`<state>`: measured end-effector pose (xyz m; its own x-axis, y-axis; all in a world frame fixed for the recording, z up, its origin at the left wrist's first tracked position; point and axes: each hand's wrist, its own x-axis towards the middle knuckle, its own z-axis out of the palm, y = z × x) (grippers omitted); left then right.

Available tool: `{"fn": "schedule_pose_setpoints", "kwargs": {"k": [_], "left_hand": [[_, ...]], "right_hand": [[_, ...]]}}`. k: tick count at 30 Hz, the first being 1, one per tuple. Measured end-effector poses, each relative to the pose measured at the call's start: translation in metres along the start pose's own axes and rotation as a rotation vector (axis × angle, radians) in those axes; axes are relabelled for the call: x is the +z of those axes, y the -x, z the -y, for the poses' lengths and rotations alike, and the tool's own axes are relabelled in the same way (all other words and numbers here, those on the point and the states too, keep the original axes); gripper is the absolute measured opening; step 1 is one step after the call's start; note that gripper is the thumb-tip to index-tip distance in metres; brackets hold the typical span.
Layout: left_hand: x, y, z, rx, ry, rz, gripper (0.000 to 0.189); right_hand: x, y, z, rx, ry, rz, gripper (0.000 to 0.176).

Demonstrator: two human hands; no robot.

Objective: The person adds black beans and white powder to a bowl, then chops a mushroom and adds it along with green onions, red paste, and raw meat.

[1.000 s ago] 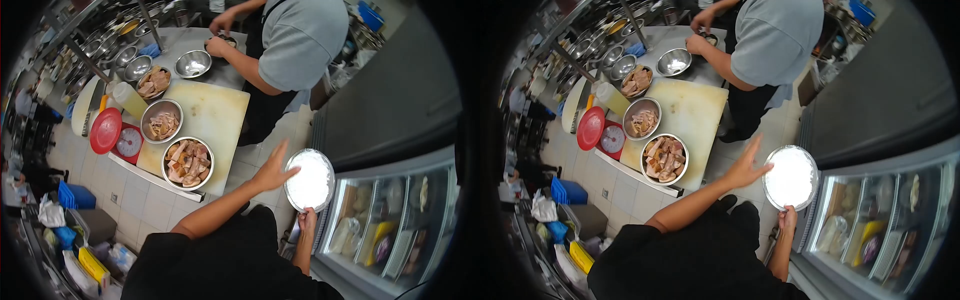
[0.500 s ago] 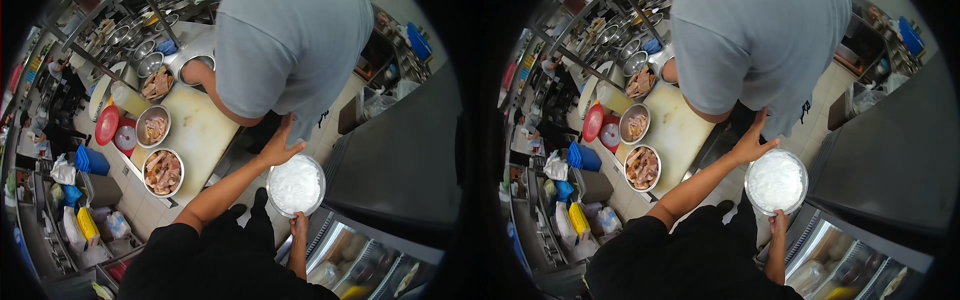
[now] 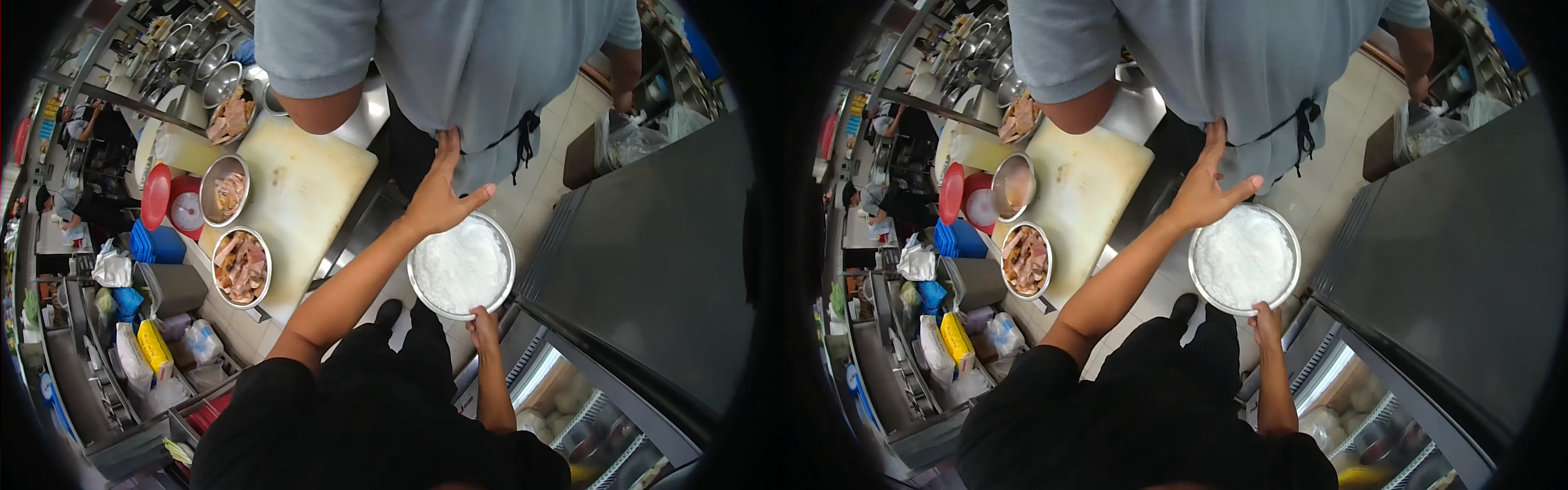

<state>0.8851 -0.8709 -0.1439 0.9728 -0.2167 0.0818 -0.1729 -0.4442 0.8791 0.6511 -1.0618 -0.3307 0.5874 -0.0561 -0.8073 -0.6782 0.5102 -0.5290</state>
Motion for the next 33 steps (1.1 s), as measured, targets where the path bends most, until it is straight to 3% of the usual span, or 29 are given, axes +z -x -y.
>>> {"fn": "schedule_pose_setpoints", "kwargs": {"k": [1,18,22,27,30,31,33], "left_hand": [[0.002,-0.002,-0.001,-0.005,0.009,0.005,0.110],[0.040,-0.031,0.011,0.072,0.120,0.022,0.108],[0.051,-0.022,-0.001,-0.077,0.270,0.149,0.101],[0.052,0.043,0.003,0.012,0.388,0.404,0.084],[0.038,0.083,0.027,-0.109,0.376,0.339,0.073],[0.034,0.088,0.044,-0.155,0.388,0.285,0.070],[0.027,0.083,0.089,-0.139,0.369,0.105,0.063]], "right_hand": [[0.006,-0.002,0.001,-0.003,-0.001,-0.008,0.019],[0.073,-0.038,-0.015,0.024,0.059,0.093,0.014],[0.087,-0.068,-0.040,-0.019,0.061,0.109,0.012],[0.112,-0.094,-0.044,-0.009,0.046,0.110,0.012],[0.125,-0.121,-0.051,-0.238,-0.218,0.107,0.013],[0.122,-0.126,-0.044,-0.243,-0.224,0.112,0.013],[0.111,-0.127,-0.029,-0.051,-0.026,0.071,0.016]]}}
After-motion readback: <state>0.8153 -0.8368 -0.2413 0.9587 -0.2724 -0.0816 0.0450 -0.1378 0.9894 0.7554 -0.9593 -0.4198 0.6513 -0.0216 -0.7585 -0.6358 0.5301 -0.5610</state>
